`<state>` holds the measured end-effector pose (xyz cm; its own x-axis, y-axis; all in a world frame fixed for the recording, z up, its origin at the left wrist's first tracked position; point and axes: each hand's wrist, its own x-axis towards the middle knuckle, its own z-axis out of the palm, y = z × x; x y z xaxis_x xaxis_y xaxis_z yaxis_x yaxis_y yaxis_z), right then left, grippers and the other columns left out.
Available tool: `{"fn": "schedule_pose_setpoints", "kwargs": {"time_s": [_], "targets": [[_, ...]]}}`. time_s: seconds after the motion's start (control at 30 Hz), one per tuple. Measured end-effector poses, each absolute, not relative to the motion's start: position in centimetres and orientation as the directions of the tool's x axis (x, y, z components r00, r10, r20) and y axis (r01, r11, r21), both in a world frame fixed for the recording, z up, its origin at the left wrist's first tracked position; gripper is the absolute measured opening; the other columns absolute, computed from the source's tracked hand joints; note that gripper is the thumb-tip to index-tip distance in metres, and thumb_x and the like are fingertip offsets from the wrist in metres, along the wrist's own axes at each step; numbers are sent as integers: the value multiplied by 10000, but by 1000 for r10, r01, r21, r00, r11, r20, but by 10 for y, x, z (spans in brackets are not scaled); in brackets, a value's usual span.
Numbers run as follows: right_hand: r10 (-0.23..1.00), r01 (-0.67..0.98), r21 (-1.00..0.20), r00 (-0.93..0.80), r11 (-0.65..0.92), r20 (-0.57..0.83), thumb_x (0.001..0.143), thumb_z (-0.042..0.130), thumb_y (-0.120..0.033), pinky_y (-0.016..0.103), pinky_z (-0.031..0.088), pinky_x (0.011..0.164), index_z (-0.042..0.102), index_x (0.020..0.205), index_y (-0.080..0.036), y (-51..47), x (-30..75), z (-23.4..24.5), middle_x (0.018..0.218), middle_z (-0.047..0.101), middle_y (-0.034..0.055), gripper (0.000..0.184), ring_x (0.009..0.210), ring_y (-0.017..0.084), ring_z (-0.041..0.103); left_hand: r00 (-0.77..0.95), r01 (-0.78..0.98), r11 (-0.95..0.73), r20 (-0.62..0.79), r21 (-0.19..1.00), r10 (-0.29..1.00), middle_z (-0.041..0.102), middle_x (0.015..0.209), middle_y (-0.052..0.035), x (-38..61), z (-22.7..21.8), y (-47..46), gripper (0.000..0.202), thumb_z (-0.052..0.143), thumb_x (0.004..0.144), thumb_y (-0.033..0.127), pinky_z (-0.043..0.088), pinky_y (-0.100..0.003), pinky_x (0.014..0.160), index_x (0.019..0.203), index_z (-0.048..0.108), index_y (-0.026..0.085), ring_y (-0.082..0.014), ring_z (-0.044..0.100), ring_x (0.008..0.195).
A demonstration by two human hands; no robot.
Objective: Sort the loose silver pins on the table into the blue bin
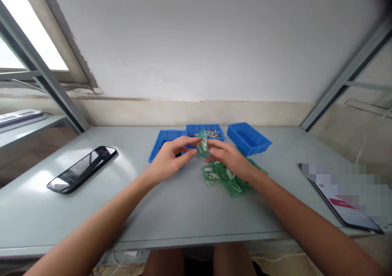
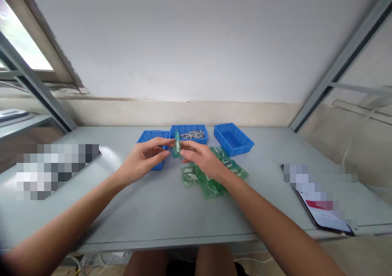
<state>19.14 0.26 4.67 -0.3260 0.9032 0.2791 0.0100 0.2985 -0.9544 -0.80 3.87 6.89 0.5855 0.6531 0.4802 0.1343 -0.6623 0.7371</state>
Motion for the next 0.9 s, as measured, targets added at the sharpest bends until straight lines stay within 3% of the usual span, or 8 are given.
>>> {"fn": "schedule_pose_setpoints", "kwargs": {"time_s": [0.13,0.2,0.43,0.63,0.77,0.9], "targets": [[929,109,-951,-271,290,252,822,560,-428,315,510,741,637,996,-219,5,194,47,962,611,34,283,820,157,582,669,132,-784,529,606,522,642,1079,-68,-5,67,37,212,516,857,186,483,-330,870,1010,663,201,-185,579,1017],[935,96,-954,-246,284,254,813,577,-414,305,515,711,631,963,-211,6,193,46,927,606,30,258,794,151,578,664,138,-797,542,588,515,628,1062,-74,-5,65,37,205,508,859,183,488,-324,857,997,659,196,-179,579,998],[951,34,-966,-189,257,246,773,632,-297,292,537,692,574,1001,-215,5,190,47,888,600,13,249,771,131,578,493,221,-616,459,756,739,635,871,-50,-5,60,45,314,570,827,286,500,-263,670,1118,550,170,-155,599,799],[944,44,-964,-216,263,247,787,611,-323,308,541,697,554,1017,-220,3,188,47,906,610,18,259,775,136,586,533,258,-589,396,766,748,660,839,-37,-3,64,41,167,585,806,309,492,-273,688,848,636,156,-152,599,767],[938,217,-916,-163,337,307,821,561,-370,308,513,693,570,934,-210,4,186,44,861,601,18,196,777,147,575,550,247,-586,387,772,741,664,838,-42,-3,64,40,182,583,804,321,496,-268,668,848,636,152,-148,598,747],[895,479,-769,-86,423,438,807,567,-410,287,462,648,585,821,-203,6,188,44,800,546,17,208,743,151,530,494,275,-587,411,762,766,663,824,-39,-4,60,44,191,589,799,332,495,-269,662,845,644,154,-139,591,707]]}}
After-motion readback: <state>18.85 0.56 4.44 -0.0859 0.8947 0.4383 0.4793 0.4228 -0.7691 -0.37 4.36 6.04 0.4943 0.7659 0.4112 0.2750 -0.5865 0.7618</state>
